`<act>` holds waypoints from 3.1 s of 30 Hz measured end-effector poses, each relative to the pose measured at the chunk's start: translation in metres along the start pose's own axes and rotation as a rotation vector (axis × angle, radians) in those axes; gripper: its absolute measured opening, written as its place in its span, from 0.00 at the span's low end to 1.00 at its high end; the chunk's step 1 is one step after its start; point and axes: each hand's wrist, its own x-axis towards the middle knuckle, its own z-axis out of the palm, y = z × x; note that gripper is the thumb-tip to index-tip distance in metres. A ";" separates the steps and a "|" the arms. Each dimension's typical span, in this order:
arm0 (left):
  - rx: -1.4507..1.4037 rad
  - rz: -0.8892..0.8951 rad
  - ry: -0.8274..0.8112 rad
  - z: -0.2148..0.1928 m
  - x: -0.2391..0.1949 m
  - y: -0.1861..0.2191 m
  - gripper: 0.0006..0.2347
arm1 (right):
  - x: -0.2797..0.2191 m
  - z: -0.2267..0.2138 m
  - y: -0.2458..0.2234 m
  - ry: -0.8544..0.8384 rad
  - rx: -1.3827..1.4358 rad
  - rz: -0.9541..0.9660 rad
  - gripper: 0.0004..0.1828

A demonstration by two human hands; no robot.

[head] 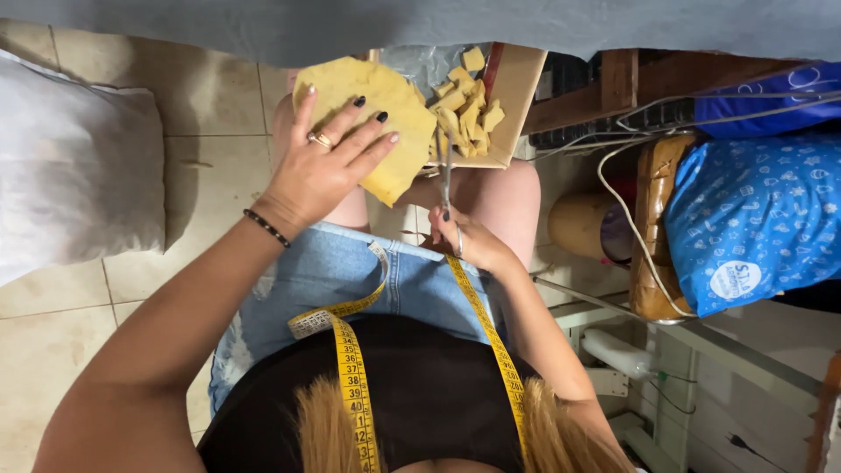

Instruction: Cutting a large piece of yellow foam into small rectangular scraps using scissors

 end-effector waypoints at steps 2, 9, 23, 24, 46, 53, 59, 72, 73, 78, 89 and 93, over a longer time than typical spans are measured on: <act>-0.053 0.018 0.009 -0.001 0.003 0.000 0.26 | -0.004 -0.001 -0.014 -0.046 -0.046 0.043 0.43; -0.213 0.032 0.202 0.018 0.004 0.012 0.11 | 0.003 0.002 -0.032 0.195 -0.046 -0.166 0.33; -0.822 -0.710 0.065 0.003 -0.012 0.014 0.39 | 0.044 0.032 0.039 0.409 0.237 -0.097 0.31; -1.104 -0.906 0.107 -0.002 -0.016 0.014 0.40 | 0.044 0.031 0.039 0.403 0.249 -0.100 0.30; -1.785 -1.257 0.357 -0.012 0.022 0.018 0.43 | 0.006 0.024 -0.019 0.097 0.071 -0.058 0.27; -1.746 -0.951 0.400 0.028 -0.007 0.023 0.27 | 0.022 0.028 0.016 0.212 0.172 -0.305 0.29; -1.699 -1.123 0.246 0.014 -0.008 0.033 0.27 | 0.009 0.029 -0.007 0.314 0.140 -0.257 0.24; -1.720 -1.245 0.339 0.021 -0.004 0.044 0.26 | 0.040 0.043 0.039 0.429 0.361 -0.181 0.27; -1.712 -1.237 0.347 0.017 0.002 0.034 0.26 | 0.042 0.041 0.042 0.429 0.360 -0.194 0.27; -1.726 -1.052 0.342 0.006 0.011 0.007 0.30 | 0.024 0.033 0.024 0.187 0.256 -0.210 0.36; -1.428 -0.960 -0.047 0.015 0.014 0.024 0.31 | 0.010 0.033 -0.014 0.393 0.275 -0.211 0.28; -1.497 -1.023 0.072 0.015 0.016 0.028 0.33 | 0.008 0.034 -0.014 0.477 0.349 -0.153 0.30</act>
